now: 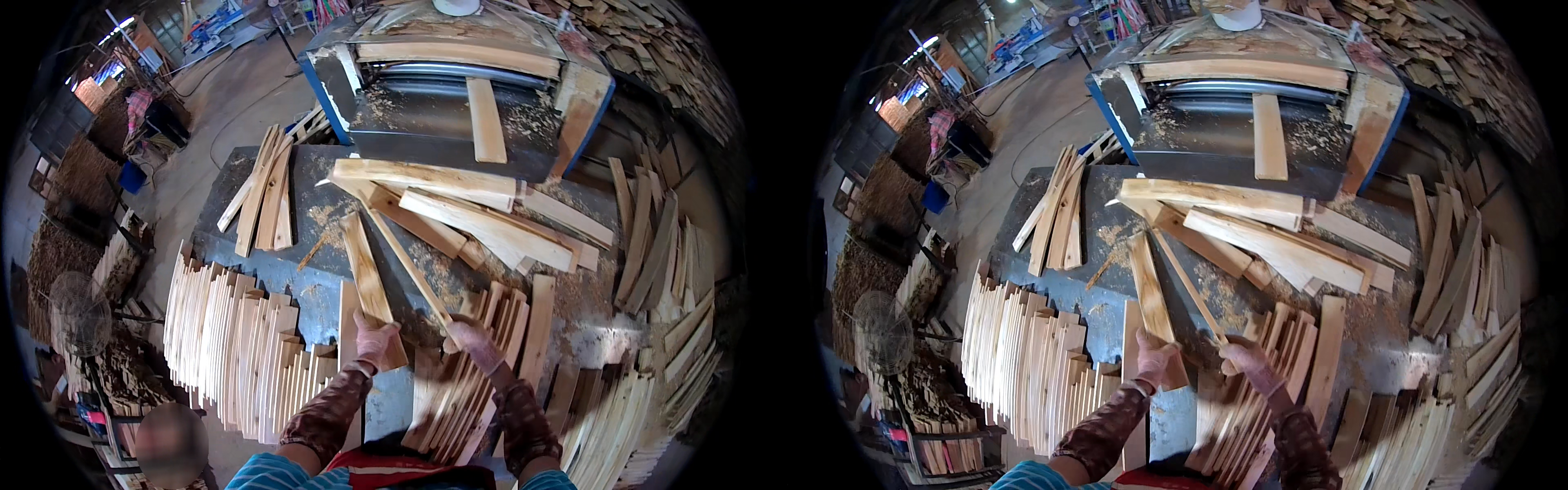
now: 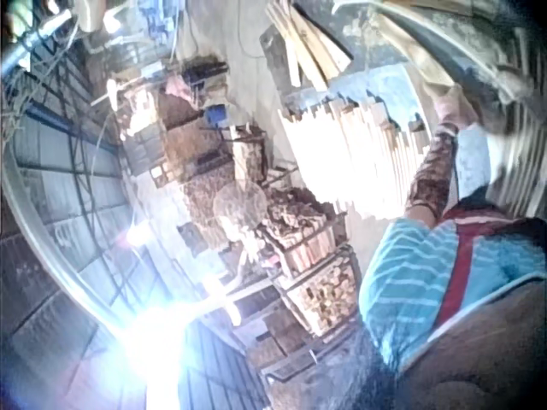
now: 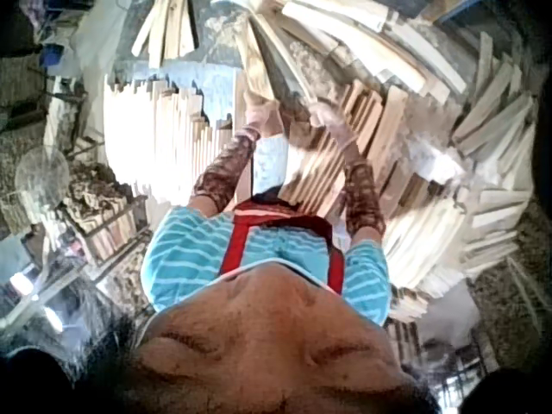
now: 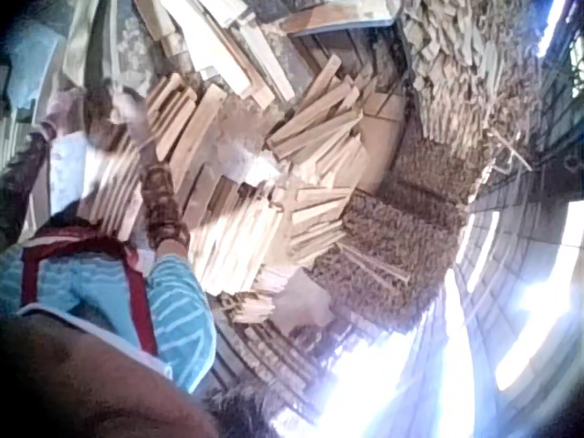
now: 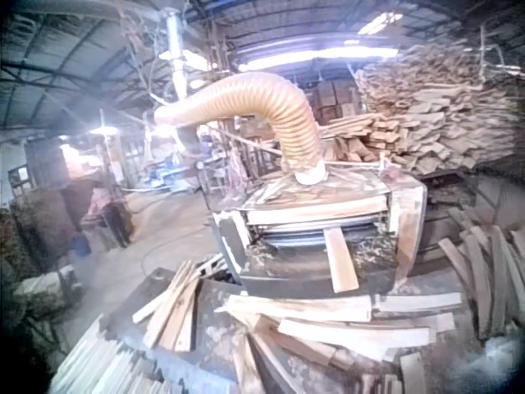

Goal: The person sorts and stacks thin wooden planks in a workshop. They pick up planks from a pile, inspect them, and arrange them into neat stacks on a metal rack. The person also moves a large bundle of planks to a different location.

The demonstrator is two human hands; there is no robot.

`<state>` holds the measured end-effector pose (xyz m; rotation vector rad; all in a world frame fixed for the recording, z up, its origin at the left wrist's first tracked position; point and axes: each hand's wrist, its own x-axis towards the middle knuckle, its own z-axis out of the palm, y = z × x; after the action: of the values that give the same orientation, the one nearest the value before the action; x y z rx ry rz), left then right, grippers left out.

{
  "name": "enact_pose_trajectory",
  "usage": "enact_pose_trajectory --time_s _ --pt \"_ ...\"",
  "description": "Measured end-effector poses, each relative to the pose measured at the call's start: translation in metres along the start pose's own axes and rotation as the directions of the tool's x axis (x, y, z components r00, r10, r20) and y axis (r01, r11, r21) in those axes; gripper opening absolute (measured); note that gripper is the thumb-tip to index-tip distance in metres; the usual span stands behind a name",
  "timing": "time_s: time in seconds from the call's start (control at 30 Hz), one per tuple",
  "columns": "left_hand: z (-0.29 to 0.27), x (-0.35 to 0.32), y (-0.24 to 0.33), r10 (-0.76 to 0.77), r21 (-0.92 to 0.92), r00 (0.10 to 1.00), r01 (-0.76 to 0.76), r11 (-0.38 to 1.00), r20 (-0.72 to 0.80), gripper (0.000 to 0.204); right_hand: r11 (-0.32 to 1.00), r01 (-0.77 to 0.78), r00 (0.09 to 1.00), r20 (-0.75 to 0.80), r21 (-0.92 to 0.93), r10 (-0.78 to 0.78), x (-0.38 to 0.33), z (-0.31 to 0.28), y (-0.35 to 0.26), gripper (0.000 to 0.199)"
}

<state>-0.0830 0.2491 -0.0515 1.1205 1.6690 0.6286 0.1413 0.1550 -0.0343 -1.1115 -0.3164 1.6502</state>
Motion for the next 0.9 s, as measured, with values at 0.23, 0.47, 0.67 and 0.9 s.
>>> enact_pose_trajectory --time_s 0.23,0.47,0.67,0.9 --pt "-0.021 -0.094 -0.082 0.08 -0.077 0.892 -0.051 0.996 0.445 0.053 0.629 0.067 0.962 -0.118 -0.775 -0.247 -0.101 0.028 0.148 0.065" --pt "-0.053 -0.099 -0.104 -0.153 -0.063 0.75 0.251 0.966 0.644 0.037 0.89 0.051 0.969 -0.193 -0.452 -0.154 -0.146 0.041 0.18 0.086" --pt "-0.096 -0.078 -0.149 -0.418 0.069 0.875 0.414 0.908 0.246 0.012 0.591 -0.25 0.836 -0.479 -0.767 -0.268 -0.25 0.019 0.171 0.083" --pt "-0.078 -0.044 -0.204 0.012 0.327 0.927 -0.145 0.934 0.375 0.025 0.448 -0.56 0.803 -0.59 -0.697 0.085 -0.288 -0.018 0.152 0.096"
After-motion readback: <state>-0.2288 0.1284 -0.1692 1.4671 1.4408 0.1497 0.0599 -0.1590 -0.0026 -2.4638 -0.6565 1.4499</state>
